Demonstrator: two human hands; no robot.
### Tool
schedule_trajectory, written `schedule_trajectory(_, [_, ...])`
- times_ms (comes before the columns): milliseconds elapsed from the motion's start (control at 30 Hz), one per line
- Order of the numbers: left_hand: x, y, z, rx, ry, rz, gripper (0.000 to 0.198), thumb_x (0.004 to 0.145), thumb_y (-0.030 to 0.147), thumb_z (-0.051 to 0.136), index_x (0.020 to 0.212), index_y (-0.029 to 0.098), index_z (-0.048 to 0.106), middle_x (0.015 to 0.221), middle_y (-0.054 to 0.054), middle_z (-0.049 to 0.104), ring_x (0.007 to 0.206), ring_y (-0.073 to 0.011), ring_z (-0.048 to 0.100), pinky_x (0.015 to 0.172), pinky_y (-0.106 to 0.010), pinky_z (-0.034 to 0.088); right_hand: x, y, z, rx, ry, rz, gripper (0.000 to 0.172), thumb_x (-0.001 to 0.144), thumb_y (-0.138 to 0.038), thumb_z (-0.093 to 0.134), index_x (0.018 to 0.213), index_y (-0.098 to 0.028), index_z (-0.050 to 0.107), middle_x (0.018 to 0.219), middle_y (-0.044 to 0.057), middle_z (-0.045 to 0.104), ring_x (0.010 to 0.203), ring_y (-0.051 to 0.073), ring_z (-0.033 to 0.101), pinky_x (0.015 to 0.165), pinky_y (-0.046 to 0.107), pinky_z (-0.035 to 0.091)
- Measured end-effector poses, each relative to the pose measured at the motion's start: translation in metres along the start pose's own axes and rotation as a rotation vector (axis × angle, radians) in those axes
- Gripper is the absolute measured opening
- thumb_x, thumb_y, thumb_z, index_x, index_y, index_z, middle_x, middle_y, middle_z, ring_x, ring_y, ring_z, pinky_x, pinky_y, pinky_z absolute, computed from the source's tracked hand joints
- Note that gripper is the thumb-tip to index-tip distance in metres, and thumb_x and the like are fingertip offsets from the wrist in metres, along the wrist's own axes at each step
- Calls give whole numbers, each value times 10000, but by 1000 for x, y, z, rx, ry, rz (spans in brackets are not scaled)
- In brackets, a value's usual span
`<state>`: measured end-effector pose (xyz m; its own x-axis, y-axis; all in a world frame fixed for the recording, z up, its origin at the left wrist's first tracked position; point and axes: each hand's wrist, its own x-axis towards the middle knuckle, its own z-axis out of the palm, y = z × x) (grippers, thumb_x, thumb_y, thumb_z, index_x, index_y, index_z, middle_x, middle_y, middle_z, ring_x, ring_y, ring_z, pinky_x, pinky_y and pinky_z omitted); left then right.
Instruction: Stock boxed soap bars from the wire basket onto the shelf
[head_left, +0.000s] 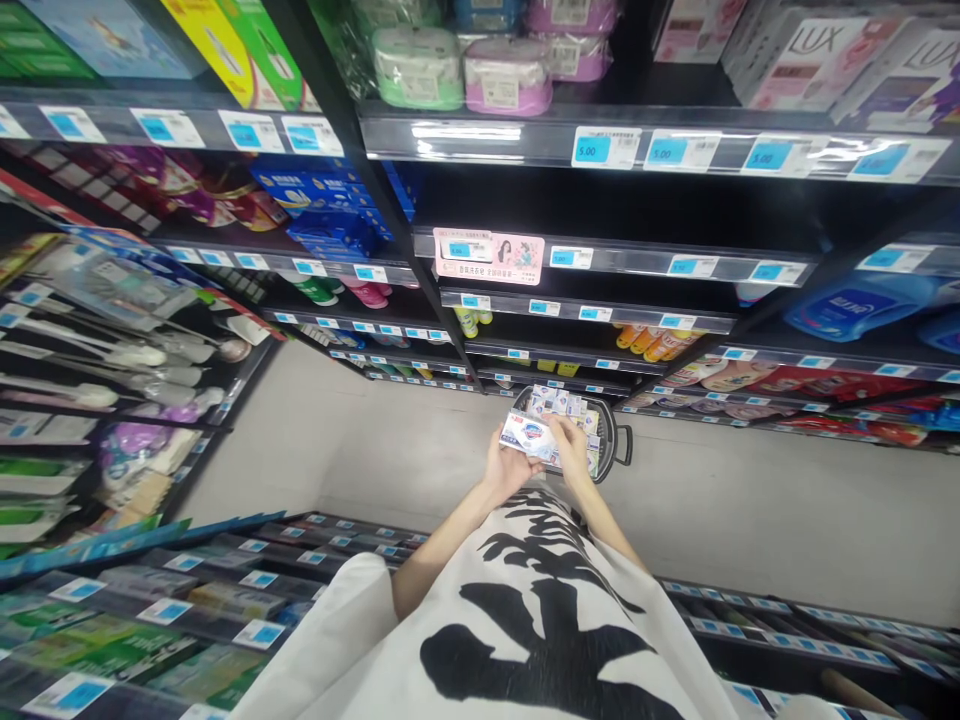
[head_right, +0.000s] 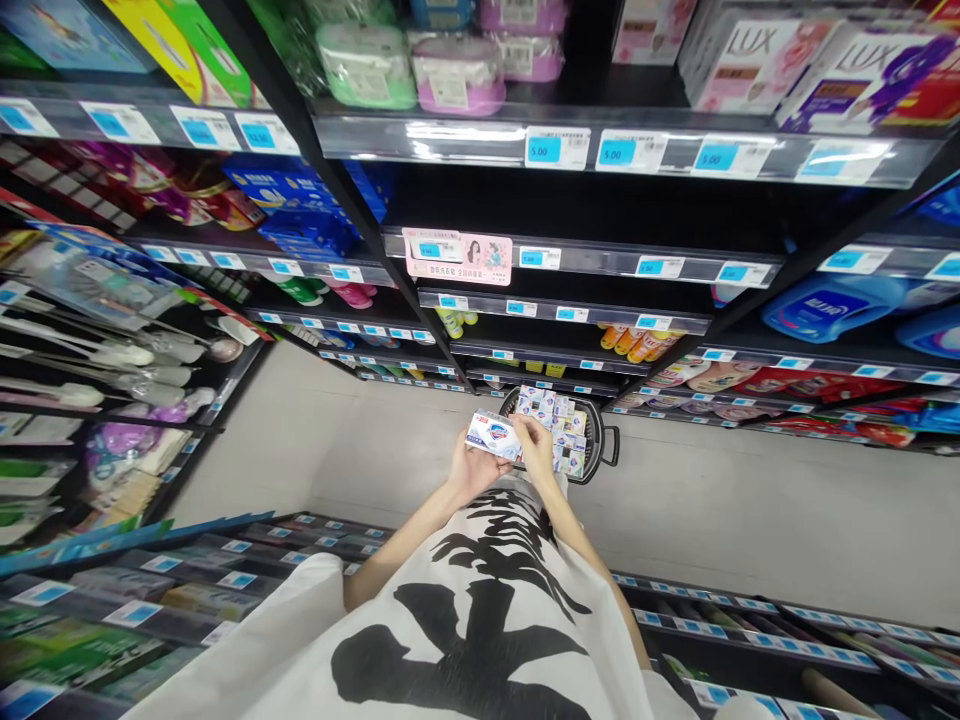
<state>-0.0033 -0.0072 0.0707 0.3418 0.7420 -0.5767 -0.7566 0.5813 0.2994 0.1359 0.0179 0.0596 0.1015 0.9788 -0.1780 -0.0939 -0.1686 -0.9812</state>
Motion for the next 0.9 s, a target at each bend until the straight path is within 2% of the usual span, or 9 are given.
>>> schedule_trajectory(133, [-1,2,3,-49,18,-35,582,994,651,417,1093,140,677,954,-147,739,721,-276,676,610,-330,432,1,1,-1,13,23,20,491,809,-676,736,928,-205,808,1003,93,818,954,280,723,828,379,564])
schedule_trajectory(367, [1,4,6,-36,39,-42,607,1011,651,373,1112,131,671,982,-164,731,733,-294,684,627,-345,439,4,1,0,13,20,23,471,808,-658,738,931,-209,809,1020,97,820,989,290,730,855,387,566])
schedule_trajectory(633, [-1,6,12,-62,84,-29,642,1058,624,266,1047,129,673,903,-148,729,650,-262,668,563,-331,439,4,0,2,-36,21,6,496,813,-678,720,920,-200,800,1009,103,815,977,288,726,886,395,574])
schedule_trajectory(700, [-4,5,8,-77,100,-16,578,1047,606,332,1003,139,669,836,-131,720,597,-244,640,530,-324,428,2,-1,5,-63,23,3,553,795,-731,712,896,-196,804,980,112,816,975,304,732,904,415,585])
schedule_trajectory(800, [-5,0,-4,-87,142,-4,409,947,576,565,927,179,664,770,-97,719,552,-218,619,500,-303,424,-1,3,10,-111,23,-9,634,789,-815,669,878,-207,823,959,122,828,971,344,751,915,473,609])
schedule_trajectory(900, [8,7,-9,-77,203,16,341,834,594,707,851,256,666,731,-40,711,563,-216,647,483,-292,435,3,19,9,-172,-30,-68,628,772,-847,654,919,-271,853,1025,108,841,1053,404,761,985,571,604])
